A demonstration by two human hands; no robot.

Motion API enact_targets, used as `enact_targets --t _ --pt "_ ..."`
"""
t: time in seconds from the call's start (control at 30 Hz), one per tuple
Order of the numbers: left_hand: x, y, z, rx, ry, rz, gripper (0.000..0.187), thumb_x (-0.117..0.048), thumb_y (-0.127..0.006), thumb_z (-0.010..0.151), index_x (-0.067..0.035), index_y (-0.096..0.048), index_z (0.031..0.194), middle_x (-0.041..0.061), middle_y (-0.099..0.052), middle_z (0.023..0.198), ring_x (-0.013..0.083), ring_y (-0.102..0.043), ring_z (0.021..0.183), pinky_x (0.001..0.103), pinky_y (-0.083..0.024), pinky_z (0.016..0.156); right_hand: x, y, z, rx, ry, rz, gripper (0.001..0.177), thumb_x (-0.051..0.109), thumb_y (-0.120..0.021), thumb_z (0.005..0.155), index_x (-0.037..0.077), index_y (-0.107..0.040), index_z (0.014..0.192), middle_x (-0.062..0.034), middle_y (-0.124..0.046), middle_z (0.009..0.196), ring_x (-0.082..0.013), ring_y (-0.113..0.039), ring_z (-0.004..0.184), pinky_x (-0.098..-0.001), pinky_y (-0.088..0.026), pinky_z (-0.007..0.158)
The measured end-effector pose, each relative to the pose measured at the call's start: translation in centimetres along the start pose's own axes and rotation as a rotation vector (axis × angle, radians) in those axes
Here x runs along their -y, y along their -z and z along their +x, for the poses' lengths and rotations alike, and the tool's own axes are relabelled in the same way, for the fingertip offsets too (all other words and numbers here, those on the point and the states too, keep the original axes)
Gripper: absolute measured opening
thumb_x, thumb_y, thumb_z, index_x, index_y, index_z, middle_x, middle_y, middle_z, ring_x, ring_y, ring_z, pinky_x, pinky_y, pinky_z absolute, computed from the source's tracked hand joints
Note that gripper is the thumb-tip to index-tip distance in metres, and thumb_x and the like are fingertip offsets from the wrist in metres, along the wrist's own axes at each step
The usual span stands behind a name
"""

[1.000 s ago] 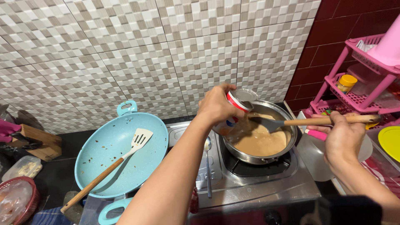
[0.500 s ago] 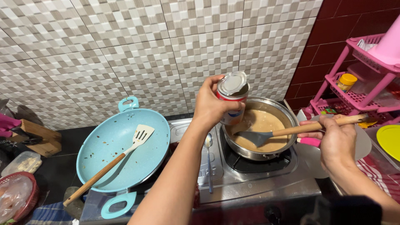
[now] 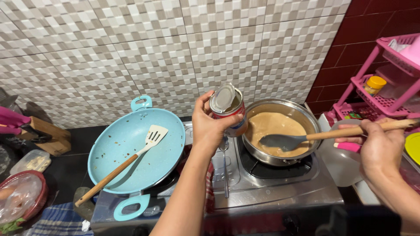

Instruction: The person stirs a pot of brown liquid on a portable gas stove, scrapes condensed milk from cans into the pot with a spatula and spoon, and stirs the mixture as it thickens. They discard an empty can in a lower cabinet, wipe the stove with a cloth, arrange items on the counter, and set a glass on the stove.

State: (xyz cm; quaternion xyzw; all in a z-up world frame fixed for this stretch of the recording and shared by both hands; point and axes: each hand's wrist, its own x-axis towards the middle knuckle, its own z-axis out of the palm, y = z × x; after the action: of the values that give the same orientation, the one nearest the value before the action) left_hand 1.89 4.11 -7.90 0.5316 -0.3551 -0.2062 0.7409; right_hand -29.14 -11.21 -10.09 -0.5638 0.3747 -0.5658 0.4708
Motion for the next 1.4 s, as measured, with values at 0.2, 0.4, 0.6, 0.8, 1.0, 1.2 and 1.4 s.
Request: enact_targets --t 0.2,0.4,0.6,0.8,1.0,1.2,1.4 --pt "-0.6 1.3 -1.1 -0.030 0.065 0.017 0.103 -0.005 -0.092 0.055 -0.001 -0.041 0.143 0.016 -0.067 0.130 0.0255 -0.068 0.121 0.038 -0.057 0.102 -2.9 -0.3 1.5 -0.003 0.109 0.018 0.011 -0.002 -0.043 0.115 -0.012 -0.044 0.108 -0.0293 -0.065 0.107 -0.0399 -0.075 0.093 -0.0417 -0.069 0.075" --pt "-1.3 2.3 -1.8 -0.055 0.089 0.047 0.103 -0.005 -0.091 0.055 -0.001 -0.041 0.145 0.016 -0.068 0.131 0.0257 -0.068 0.122 0.038 -0.057 0.102 -4.4 -0.8 2.7 -0.030 0.149 0.052 0.010 -0.002 -0.043 0.116 -0.007 -0.035 0.112 -0.0299 -0.064 0.108 -0.0394 -0.076 0.094 -0.0424 -0.067 0.078" --pt "-1.3 2.7 -1.8 -0.064 0.087 0.056 0.103 -0.005 -0.091 0.054 -0.001 -0.041 0.144 0.016 -0.067 0.132 0.0258 -0.067 0.122 0.038 -0.056 0.103 -4.7 -0.2 3.4 -0.046 0.263 0.019 0.010 -0.002 -0.039 0.117 -0.004 -0.030 0.119 -0.0271 -0.064 0.111 -0.0360 -0.075 0.097 -0.0405 -0.068 0.080" --pt "-0.9 2.3 -1.6 -0.051 0.072 0.051 0.103 -0.005 -0.092 0.054 0.000 -0.041 0.144 0.017 -0.066 0.133 0.0259 -0.067 0.123 0.038 -0.056 0.103 -5.1 0.3 2.8 -0.048 0.252 0.000 0.008 -0.005 -0.043 0.117 -0.008 -0.037 0.115 -0.0300 -0.067 0.110 -0.0389 -0.077 0.103 -0.0423 -0.070 0.083" --pt "-0.5 1.8 -1.8 -0.018 0.084 0.029 0.104 -0.005 -0.092 0.054 -0.002 -0.040 0.144 0.017 -0.065 0.133 0.0258 -0.067 0.122 0.038 -0.056 0.103 -3.8 -0.1 1.3 -0.039 0.127 0.092 0.010 -0.001 -0.045 0.114 -0.006 -0.036 0.114 -0.0308 -0.066 0.108 -0.0399 -0.076 0.093 -0.0424 -0.069 0.071" --pt "-0.6 1.8 -2.0 -0.005 0.081 0.033 0.104 -0.004 -0.091 0.055 -0.003 -0.040 0.145 0.016 -0.064 0.134 0.0255 -0.066 0.124 0.038 -0.056 0.104 -2.2 -1.0 -0.8 0.003 0.038 0.043 0.014 0.002 -0.044 0.115 -0.011 -0.048 0.112 -0.0297 -0.066 0.105 -0.0389 -0.072 0.084 -0.0407 -0.066 0.066" --pt "-0.8 1.9 -1.9 -0.009 0.081 0.047 0.103 -0.004 -0.092 0.054 -0.002 -0.041 0.144 0.016 -0.064 0.134 0.0253 -0.066 0.123 0.038 -0.056 0.104 -0.7 -1.3 -1.3 0.005 0.032 0.027 0.006 0.000 -0.043 0.111 -0.003 -0.041 0.106 -0.0299 -0.064 0.100 -0.0384 -0.074 0.084 -0.0399 -0.065 0.063"
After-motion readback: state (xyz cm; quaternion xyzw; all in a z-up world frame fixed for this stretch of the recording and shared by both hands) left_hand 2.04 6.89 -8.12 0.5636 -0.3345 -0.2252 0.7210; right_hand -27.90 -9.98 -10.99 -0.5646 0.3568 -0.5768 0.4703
